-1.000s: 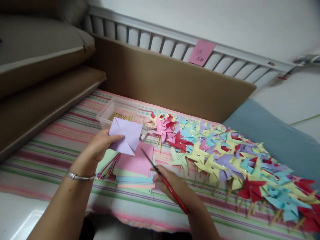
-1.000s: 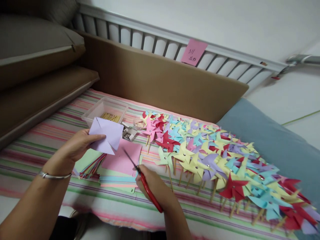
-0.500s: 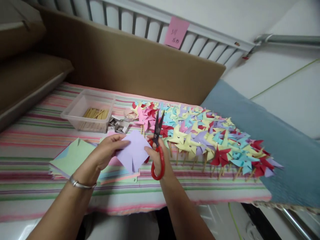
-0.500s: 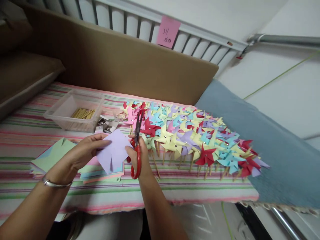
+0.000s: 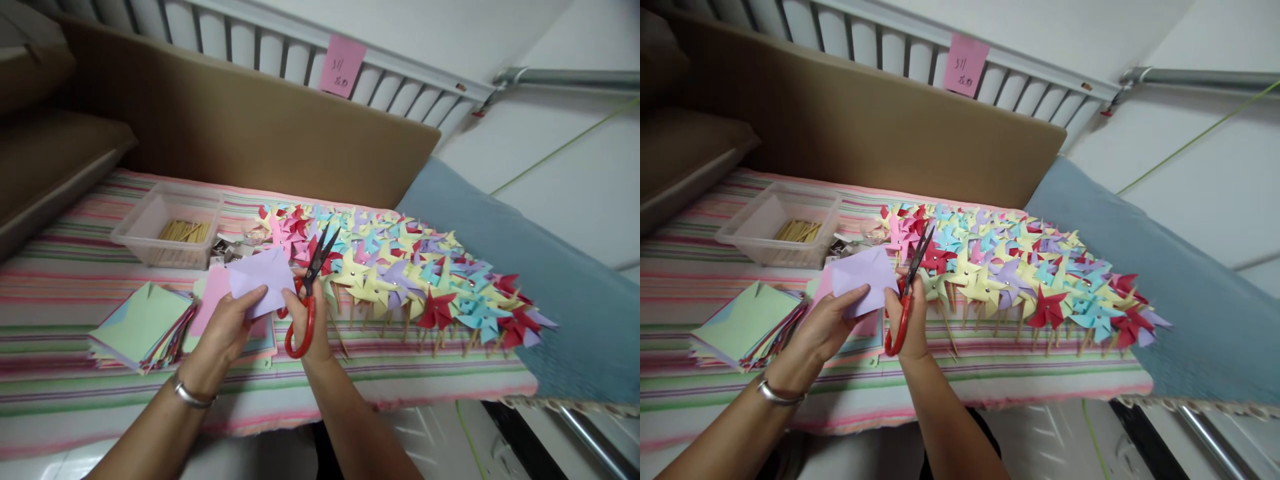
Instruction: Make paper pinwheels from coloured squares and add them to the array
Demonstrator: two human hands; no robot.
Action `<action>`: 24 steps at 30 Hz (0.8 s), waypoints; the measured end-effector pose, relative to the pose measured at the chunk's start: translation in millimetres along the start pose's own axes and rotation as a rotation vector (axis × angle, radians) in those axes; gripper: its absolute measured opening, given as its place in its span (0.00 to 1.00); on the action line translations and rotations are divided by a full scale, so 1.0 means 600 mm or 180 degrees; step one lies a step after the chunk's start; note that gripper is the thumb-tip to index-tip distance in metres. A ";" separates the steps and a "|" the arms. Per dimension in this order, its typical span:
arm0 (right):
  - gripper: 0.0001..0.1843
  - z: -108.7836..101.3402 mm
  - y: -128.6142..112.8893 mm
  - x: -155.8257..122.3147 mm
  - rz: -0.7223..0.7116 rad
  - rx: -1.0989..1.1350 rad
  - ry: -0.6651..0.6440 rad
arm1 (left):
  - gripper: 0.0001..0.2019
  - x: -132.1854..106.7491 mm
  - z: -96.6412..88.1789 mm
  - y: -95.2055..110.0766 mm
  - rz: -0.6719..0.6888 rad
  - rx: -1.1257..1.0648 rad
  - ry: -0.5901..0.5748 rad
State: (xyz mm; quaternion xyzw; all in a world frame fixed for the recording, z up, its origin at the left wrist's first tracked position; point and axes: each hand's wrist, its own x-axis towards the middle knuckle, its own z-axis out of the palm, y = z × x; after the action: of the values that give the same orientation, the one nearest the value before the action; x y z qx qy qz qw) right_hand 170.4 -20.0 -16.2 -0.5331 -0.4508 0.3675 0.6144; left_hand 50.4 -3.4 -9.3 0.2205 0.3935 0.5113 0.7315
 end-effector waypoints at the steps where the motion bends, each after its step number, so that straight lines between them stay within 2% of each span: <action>1: 0.16 0.002 0.002 -0.002 0.0085 -0.0017 -0.0127 | 0.17 0.003 -0.006 0.009 0.0169 0.0069 0.0050; 5: 0.20 0.002 0.011 -0.009 0.0506 -0.0221 -0.0915 | 0.22 0.017 -0.050 0.064 0.0630 0.0598 0.0329; 8: 0.22 -0.004 0.008 -0.017 0.0492 -0.0585 -0.1530 | 0.22 0.020 -0.091 0.106 0.0849 0.0969 0.0584; 11: 0.20 -0.007 -0.007 -0.027 0.0556 -0.0852 -0.1920 | 0.21 0.017 -0.120 0.132 0.0950 0.1123 0.0707; 16: 0.17 -0.004 -0.032 -0.039 0.1072 -0.1201 -0.2179 | 0.17 0.005 -0.128 0.153 0.0775 0.1092 0.0637; 24: 0.13 -0.001 -0.040 -0.046 0.1207 -0.1393 -0.2362 | 0.17 -0.009 -0.127 0.167 0.0623 0.0951 0.0468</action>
State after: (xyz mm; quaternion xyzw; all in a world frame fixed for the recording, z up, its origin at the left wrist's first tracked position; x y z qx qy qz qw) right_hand 161.1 -49.8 3.2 -0.5556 -0.6015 0.5353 0.2070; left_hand -69.4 23.8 20.1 0.3260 0.4941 0.5306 0.6068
